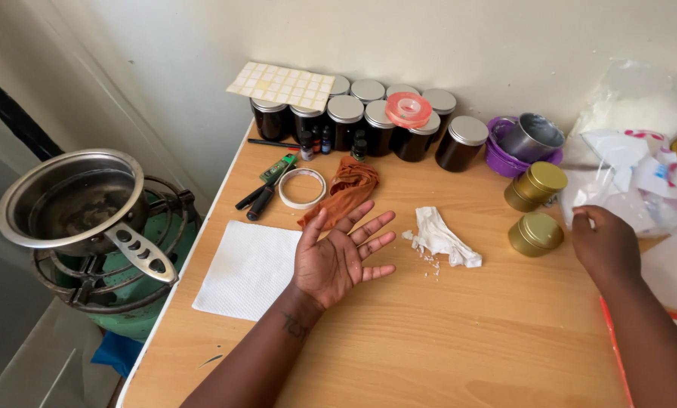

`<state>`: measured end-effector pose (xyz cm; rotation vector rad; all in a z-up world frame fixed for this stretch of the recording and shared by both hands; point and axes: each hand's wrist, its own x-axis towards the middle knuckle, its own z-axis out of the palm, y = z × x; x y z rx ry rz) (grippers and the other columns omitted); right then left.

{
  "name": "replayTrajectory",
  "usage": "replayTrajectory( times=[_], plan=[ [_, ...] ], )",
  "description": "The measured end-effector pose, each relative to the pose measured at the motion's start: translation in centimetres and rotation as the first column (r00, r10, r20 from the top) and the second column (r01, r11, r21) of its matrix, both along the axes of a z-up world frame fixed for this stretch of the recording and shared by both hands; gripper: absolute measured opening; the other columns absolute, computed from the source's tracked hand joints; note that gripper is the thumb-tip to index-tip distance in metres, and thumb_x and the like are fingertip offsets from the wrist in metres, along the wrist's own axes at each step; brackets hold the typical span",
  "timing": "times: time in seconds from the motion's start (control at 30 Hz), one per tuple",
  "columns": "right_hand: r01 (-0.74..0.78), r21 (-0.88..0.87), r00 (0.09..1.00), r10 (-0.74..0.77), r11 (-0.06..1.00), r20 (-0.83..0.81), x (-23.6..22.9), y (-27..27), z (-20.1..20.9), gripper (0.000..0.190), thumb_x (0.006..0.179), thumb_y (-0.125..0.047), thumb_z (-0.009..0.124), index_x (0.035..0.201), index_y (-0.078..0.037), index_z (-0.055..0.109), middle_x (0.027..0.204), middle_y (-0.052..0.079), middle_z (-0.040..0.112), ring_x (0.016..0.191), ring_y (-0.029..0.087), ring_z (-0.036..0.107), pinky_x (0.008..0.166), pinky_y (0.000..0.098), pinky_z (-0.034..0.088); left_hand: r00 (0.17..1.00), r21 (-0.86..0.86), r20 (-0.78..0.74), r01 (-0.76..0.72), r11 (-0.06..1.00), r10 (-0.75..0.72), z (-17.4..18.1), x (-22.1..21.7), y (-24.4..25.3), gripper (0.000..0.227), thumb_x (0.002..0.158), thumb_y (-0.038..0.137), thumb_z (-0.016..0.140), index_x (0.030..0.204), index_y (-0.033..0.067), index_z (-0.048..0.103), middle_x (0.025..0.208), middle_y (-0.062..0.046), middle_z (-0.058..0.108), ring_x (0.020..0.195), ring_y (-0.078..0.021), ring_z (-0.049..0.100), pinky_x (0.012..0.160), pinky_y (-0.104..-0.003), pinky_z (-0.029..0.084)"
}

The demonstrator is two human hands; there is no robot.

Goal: The person unpacks items from a bag, cleans their hands, writes in a notebook, and inspects small metal tins on a workbench.

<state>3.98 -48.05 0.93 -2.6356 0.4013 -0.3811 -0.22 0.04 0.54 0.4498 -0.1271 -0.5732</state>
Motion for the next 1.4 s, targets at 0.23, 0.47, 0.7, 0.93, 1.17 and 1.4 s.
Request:
replayTrajectory(
  times=[0.23,0.47,0.7,0.93,1.17,1.4],
  plan=[
    [0.088,0.105,0.982,-0.068,0.991,-0.178,-3.3,10.3,4.5,0.066,0.089,-0.047,0.076,0.144,-0.015,0.059,0.132,0.017,0.064,0.122,0.036,0.061,0.096,0.0521,0.047,1.0,-0.001,-0.007,0.0,1.0,0.0,0.1,0.1,0.1,0.079,0.097,0.071,0.045,0.158,0.0206,0.052,0.167,-0.017,0.053,0.141,-0.0339,0.058,0.093,-0.061,0.059],
    [0.194,0.093,0.975,-0.182,0.977,-0.127,-1.9,7.3,2.1,0.063,0.078,-0.035,0.084,0.128,-0.004,0.059,0.129,0.025,0.064,0.108,0.047,0.067,0.084,0.0556,0.052,1.0,0.007,0.001,-0.002,1.0,0.002,0.5,-0.2,0.2,0.081,0.097,0.072,0.044,0.16,0.0206,0.05,0.167,-0.016,0.052,0.14,-0.033,0.059,0.095,-0.062,0.057],
    [0.022,0.049,0.993,-0.028,0.999,0.116,-0.7,4.0,-1.6,0.089,0.079,-0.018,0.085,0.155,0.01,0.046,0.144,0.04,0.049,0.13,0.053,0.051,0.099,0.0583,0.048,1.0,-0.018,-0.01,-0.003,1.0,0.003,0.4,-0.2,0.1,0.079,0.098,0.07,0.046,0.158,0.0192,0.051,0.166,-0.018,0.054,0.138,-0.033,0.06,0.091,-0.061,0.06],
    [0.121,-0.286,0.991,-0.13,0.95,-0.011,-5.5,5.1,-0.2,0.065,0.091,-0.036,0.071,0.148,-0.005,0.065,0.14,0.032,0.066,0.124,0.057,0.063,0.094,0.0659,0.054,1.0,-0.024,0.004,-0.007,1.0,0.007,0.2,0.1,0.4,0.078,0.097,0.071,0.046,0.157,0.0214,0.052,0.167,-0.016,0.053,0.141,-0.033,0.058,0.094,-0.061,0.058],
    [0.368,-0.414,0.774,-0.521,0.832,-0.359,-7.3,-1.0,-2.0,0.064,0.096,-0.044,0.056,0.143,-0.001,0.062,0.141,0.031,0.073,0.128,0.055,0.061,0.091,0.0698,0.053,1.0,-0.027,0.0,-0.01,1.0,0.01,0.5,-0.2,0.3,0.076,0.097,0.07,0.047,0.156,0.0213,0.054,0.167,-0.017,0.053,0.141,-0.033,0.058,0.093,-0.06,0.059],
    [0.288,-0.381,0.901,-0.384,0.878,-0.203,-9.6,-4.5,-2.6,0.048,0.099,-0.038,0.062,0.128,-0.005,0.083,0.116,0.03,0.087,0.107,0.054,0.08,0.085,0.0544,0.062,1.0,-0.011,-0.012,-0.027,1.0,0.027,0.5,-0.1,0.4,0.075,0.097,0.07,0.048,0.153,0.0213,0.056,0.166,-0.017,0.055,0.138,-0.0327,0.061,0.093,-0.061,0.058]
  ],
)
